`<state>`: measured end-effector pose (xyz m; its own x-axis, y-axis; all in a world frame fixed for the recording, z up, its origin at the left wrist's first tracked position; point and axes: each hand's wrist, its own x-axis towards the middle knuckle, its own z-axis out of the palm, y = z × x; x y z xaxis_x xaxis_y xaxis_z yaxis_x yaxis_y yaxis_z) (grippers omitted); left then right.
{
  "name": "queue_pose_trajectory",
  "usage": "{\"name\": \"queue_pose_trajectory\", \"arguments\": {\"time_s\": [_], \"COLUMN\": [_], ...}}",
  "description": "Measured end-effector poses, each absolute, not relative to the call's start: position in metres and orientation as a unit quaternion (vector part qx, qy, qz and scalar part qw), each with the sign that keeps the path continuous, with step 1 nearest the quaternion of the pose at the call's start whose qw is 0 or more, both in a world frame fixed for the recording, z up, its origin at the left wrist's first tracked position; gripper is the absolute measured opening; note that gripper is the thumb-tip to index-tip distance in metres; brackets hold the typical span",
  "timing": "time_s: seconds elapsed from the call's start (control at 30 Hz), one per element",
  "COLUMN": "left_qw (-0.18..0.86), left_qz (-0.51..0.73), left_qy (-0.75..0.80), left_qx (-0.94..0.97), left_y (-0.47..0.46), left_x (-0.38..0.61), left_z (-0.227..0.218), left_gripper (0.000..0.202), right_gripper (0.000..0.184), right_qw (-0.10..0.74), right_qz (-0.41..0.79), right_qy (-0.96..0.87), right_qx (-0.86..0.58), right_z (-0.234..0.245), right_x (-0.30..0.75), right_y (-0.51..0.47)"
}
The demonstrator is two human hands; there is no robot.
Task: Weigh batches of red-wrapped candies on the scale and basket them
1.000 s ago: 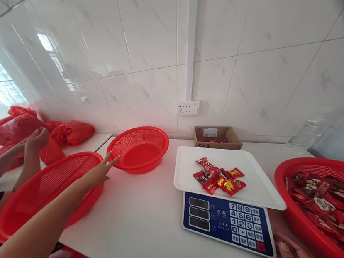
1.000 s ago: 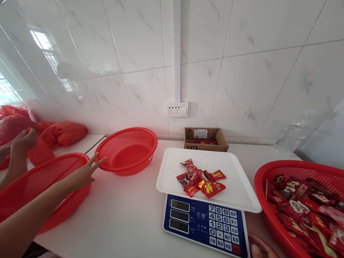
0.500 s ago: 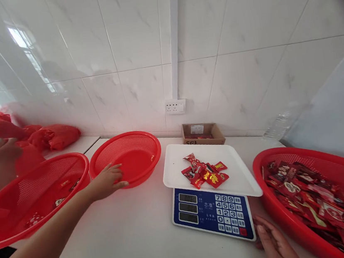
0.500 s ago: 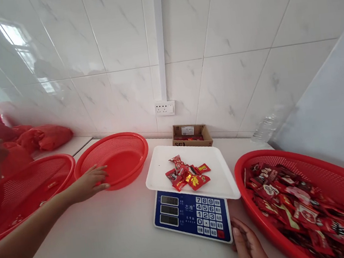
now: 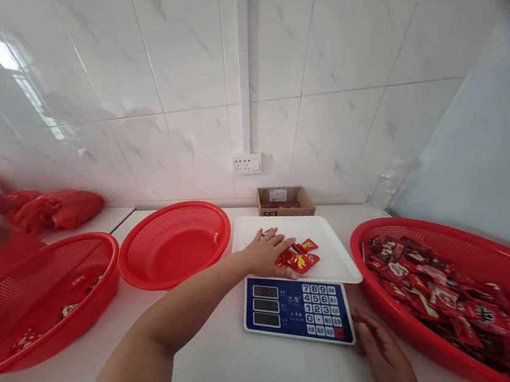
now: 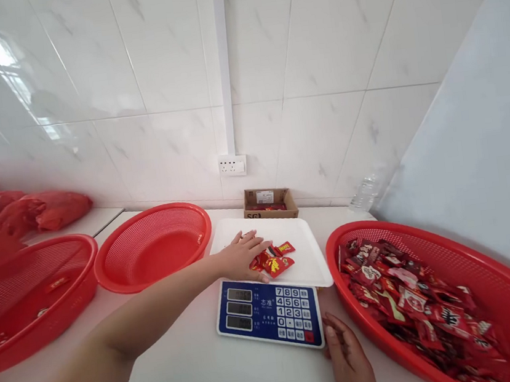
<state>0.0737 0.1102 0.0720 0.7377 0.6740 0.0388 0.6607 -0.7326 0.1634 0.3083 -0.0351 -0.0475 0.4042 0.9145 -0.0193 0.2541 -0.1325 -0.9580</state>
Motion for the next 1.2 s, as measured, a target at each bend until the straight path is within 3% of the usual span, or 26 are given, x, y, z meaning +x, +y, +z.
{"name": "queue_pose_trajectory", "arguments": {"time_s": [0.3,0.53,0.7,0.9,1.2], "left_qw": [-0.025,-0.050,-0.066,-0.036,0.084], "left_qz": [0.105,0.218,0.248,0.182,0.090], "left_qy": [0.403,0.519,0.605,0.660,0.463], "left_qx": [0.909,0.825,0.753,0.728,0.878], "left_y": [0.134,0.132,0.120,0.112,0.112], "left_x": [0.088,0.066,0.000,-0.049,0.079], "left_z": [0.062,0.083,0.100,0.092,0.068], "left_gripper": [0.046,0.039,0.039,0.044,0.074], "right_gripper": [0.057,0.064,0.062,0.062,0.063], "right_qw": [0.513,0.500,0.503,0.498,0.518], "right_qz": [0.336,0.363,0.365,0.373,0.368], "right_qy": [-0.436,-0.430,-0.431,-0.433,-0.423], "right_qx": [-0.658,-0.659,-0.654,-0.652,-0.646], "right_z": [-0.051,-0.051,-0.051,-0.051,-0.052], "right_x": [0.309,0.311,0.311,0.310,0.309], "right_y": [-0.034,-0.035,-0.033,-0.033,-0.032]}}
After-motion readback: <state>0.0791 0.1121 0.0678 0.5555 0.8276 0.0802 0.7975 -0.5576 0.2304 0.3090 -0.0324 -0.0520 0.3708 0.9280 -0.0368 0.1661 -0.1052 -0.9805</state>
